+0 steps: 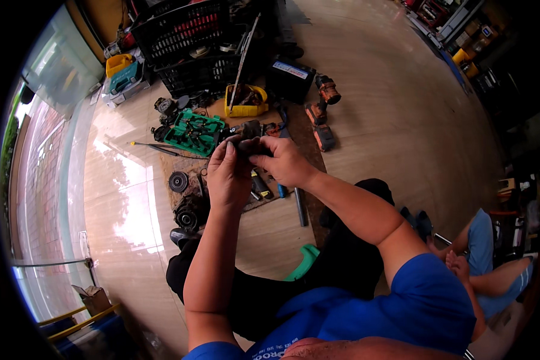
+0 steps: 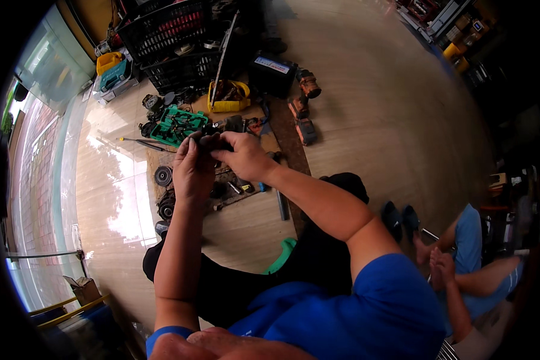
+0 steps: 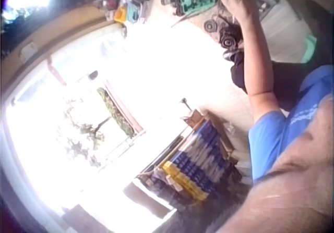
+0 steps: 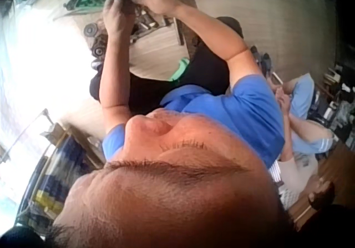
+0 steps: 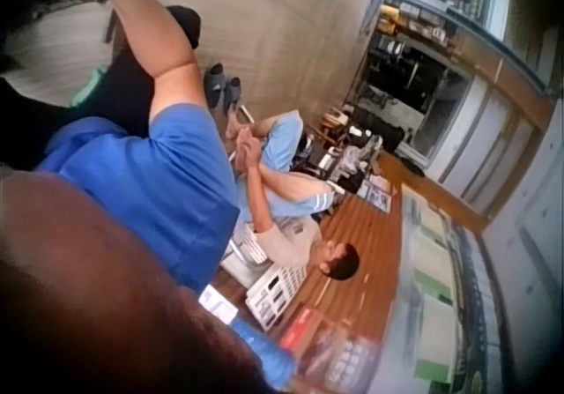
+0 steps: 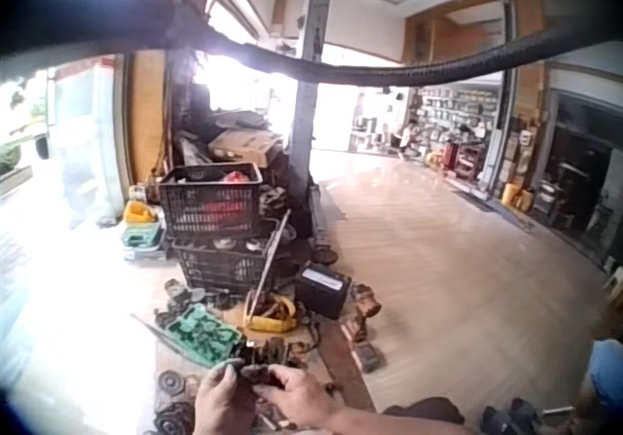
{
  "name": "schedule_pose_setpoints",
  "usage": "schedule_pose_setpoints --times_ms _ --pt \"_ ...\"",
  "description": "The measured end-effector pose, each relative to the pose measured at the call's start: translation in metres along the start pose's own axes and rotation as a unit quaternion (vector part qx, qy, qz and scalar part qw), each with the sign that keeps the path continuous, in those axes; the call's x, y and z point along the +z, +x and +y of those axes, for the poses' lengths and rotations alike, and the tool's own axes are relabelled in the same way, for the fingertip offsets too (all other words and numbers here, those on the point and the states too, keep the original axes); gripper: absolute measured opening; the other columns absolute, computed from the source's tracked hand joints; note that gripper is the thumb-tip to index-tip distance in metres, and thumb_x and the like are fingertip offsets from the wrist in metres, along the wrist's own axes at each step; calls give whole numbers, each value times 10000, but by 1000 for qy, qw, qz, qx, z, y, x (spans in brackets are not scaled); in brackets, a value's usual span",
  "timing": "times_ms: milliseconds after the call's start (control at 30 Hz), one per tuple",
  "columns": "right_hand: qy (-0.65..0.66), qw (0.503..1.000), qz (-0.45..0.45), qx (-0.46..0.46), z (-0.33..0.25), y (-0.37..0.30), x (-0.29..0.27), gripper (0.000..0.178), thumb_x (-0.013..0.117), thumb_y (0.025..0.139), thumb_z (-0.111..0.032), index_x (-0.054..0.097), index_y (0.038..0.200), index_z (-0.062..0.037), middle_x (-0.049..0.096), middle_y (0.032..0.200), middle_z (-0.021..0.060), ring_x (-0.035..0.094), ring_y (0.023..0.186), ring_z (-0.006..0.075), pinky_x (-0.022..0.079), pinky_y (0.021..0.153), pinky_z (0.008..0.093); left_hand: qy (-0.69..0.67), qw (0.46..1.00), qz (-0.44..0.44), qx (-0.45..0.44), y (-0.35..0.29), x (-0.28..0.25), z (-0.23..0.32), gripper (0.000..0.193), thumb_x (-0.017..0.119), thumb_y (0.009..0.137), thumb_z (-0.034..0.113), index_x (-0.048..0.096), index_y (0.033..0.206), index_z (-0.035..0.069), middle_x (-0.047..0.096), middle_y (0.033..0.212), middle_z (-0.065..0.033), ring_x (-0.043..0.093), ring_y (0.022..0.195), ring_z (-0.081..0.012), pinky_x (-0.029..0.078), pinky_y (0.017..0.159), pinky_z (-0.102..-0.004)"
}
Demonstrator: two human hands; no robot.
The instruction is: The person assembles or repairs a mechanical assembly by hand, picking up and positioning metal gears and components together.
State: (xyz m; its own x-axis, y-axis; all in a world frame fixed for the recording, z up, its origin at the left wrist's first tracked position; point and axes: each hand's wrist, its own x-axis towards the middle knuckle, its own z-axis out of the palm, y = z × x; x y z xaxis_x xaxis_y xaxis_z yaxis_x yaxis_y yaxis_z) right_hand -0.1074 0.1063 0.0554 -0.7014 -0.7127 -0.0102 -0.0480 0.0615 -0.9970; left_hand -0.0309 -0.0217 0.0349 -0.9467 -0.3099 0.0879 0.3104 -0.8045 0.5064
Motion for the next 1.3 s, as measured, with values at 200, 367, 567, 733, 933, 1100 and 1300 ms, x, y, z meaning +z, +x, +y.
schedule_pose_setpoints --times_ms 200,367,567,733,933,1100,1300 --pt "20 999 -29 -16 -4 2 -7 257 700 814 -41 628 1053 17 666 940 44 600 866 101 495 784 254 -7 1000 15 -16 -3 2 -12 215 515 972 119 578 1142 5 653 1068 -139 620 1029 -250 484 933 -367" --pt "34 999 -23 11 -1 3 -9 174 712 829 -55 635 981 -16 635 862 5 573 781 62 483 699 226 -4 999 18 -35 -6 5 -11 214 516 968 106 582 1143 2 648 1074 -146 624 1019 -240 494 921 -353" --pt "37 998 -30 34 -12 2 -9 176 696 829 -39 642 994 -10 644 875 13 580 797 66 478 709 221 21 999 4 -32 -7 9 -7 216 518 967 104 575 1142 -9 641 1073 -141 620 1020 -239 490 929 -354" --pt "55 997 -43 15 -9 3 -10 193 679 824 -15 646 1012 13 668 915 42 613 846 100 503 785 245 44 998 9 -41 -8 12 -7 217 521 966 108 569 1136 -19 634 1073 -138 619 1013 -231 490 928 -352" --pt "44 999 -6 -12 -6 3 -3 198 681 833 -36 638 1015 32 668 909 50 616 839 92 509 755 246 37 999 31 -8 -3 6 -4 216 510 973 108 568 1136 -19 639 1083 -147 629 996 -226 505 893 -339" --pt "-113 991 63 -17 -19 -4 3 194 676 842 -75 634 994 37 686 839 103 641 745 123 511 681 274 38 989 140 41 4 6 8 216 489 980 116 548 1140 -16 648 1071 -167 643 1015 -274 526 920 -382" --pt "-188 978 22 -90 -7 -3 5 147 659 844 -93 643 949 8 670 805 152 652 713 183 494 655 318 22 989 136 46 7 -2 11 211 478 980 119 540 1123 -25 649 1047 -175 645 1003 -307 518 934 -440"
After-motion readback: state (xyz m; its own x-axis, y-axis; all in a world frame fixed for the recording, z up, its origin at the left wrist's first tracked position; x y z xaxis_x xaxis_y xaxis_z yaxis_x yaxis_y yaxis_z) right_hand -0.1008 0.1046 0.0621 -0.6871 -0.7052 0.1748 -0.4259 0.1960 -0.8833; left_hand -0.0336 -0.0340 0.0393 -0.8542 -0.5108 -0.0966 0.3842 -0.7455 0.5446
